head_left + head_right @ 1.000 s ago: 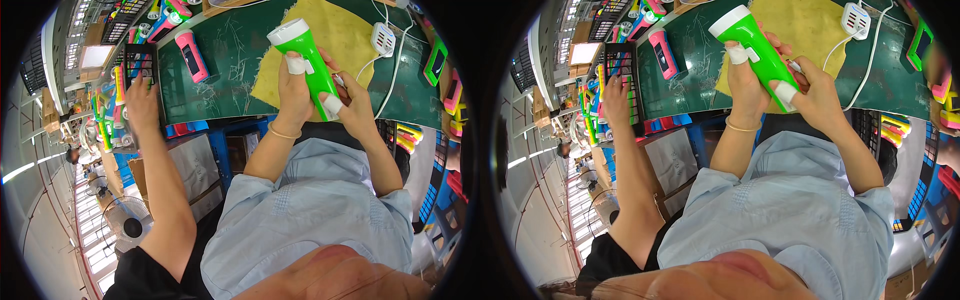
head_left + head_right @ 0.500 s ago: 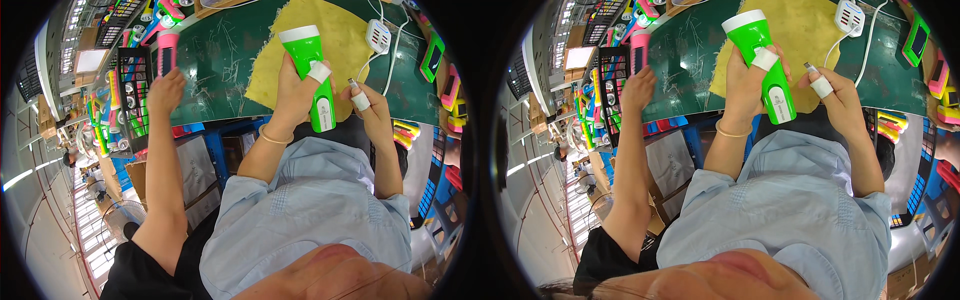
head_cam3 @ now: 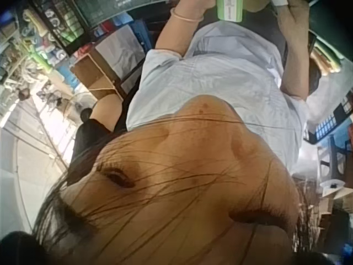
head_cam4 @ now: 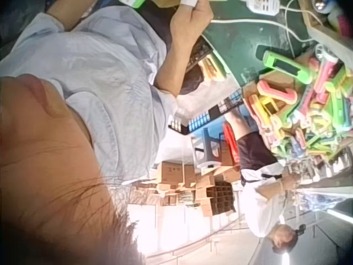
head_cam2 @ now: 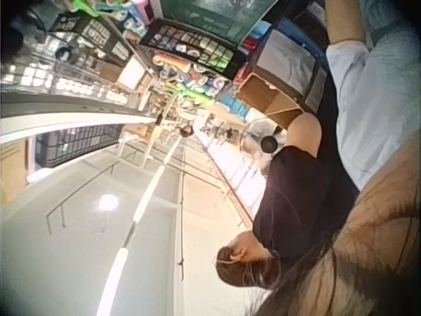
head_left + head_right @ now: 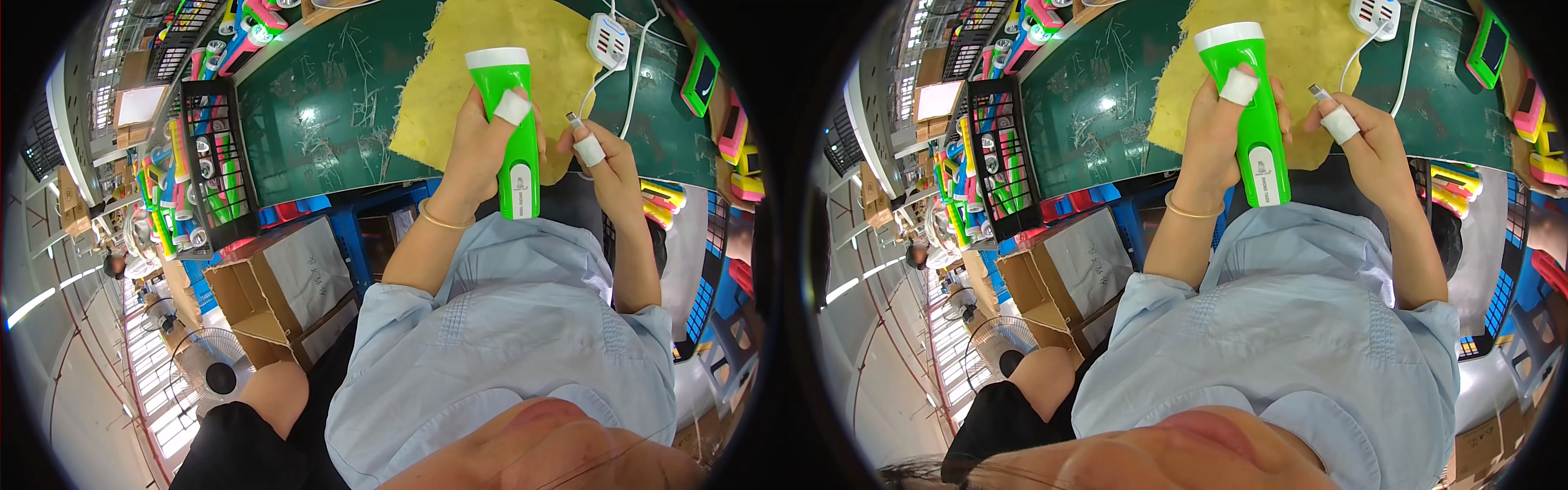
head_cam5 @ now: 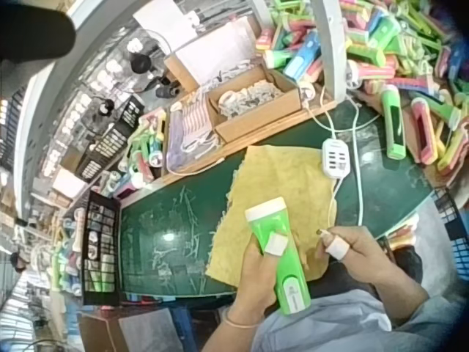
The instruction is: Testing the functionality and light output of various plastic flashlights on an assembly line by plugging them in or switching them on.
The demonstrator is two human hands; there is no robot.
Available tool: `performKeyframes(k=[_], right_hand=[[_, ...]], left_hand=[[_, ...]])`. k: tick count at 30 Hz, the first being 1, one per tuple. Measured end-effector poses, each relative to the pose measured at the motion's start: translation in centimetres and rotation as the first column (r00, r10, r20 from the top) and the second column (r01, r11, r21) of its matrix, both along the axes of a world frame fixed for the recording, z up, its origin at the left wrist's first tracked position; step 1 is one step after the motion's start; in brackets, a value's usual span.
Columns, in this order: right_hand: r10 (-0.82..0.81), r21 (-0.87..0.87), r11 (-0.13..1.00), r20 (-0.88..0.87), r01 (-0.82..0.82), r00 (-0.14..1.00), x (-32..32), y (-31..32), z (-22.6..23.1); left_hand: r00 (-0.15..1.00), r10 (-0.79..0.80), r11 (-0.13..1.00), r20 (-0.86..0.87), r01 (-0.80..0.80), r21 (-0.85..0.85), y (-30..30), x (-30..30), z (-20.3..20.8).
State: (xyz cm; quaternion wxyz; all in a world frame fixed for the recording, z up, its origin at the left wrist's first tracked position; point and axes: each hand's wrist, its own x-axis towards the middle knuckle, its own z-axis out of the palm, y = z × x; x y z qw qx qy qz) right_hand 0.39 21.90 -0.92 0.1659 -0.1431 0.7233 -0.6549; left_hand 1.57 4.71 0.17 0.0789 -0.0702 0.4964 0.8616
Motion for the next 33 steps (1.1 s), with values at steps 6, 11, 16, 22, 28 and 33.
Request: performKeyframes(k=[6, 11, 16, 22, 28, 33], right_hand=[[-0.001, -0.02, 1.0, 0.022, 0.001, 1.0, 0.4, 0.1, -0.4], [0.011, -0.022, 1.0, 0.036, -0.01, 0.999, 0.3, 0.0, -0.5], [-0.018, 0.007, 1.0, 0.058, 0.018, 0.998, -1.3, 0.6, 1.3], [0.19, 0.007, 0.981, -0.231, -0.193, 0.954, -2.8, -0.5, 2.2], [0.166, 0.218, 0.97, -0.261, -0.109, 0.951, -3.2, -1.4, 1.5], [0.152, 0.253, 0.966, -0.381, -0.055, 0.912, -3.2, -1.3, 2.3]], left_hand=[[1.0, 0.007, 0.999, -0.021, -0.005, 0.051, 0.2, -0.2, -0.3], [0.999, 0.031, 0.994, -0.025, -0.034, -0.105, 0.3, -0.5, -0.5], [0.962, -0.153, 0.947, -0.227, 0.077, -0.312, -0.8, -1.1, -0.2], [0.975, -0.068, 0.824, -0.212, -0.065, -0.562, -0.4, -1.2, 0.1], [0.987, 0.002, 0.723, -0.163, -0.114, -0.681, -0.1, -0.9, 0.2], [0.939, 0.043, 0.672, -0.34, -0.279, -0.686, 0.4, -1.1, -0.2]])
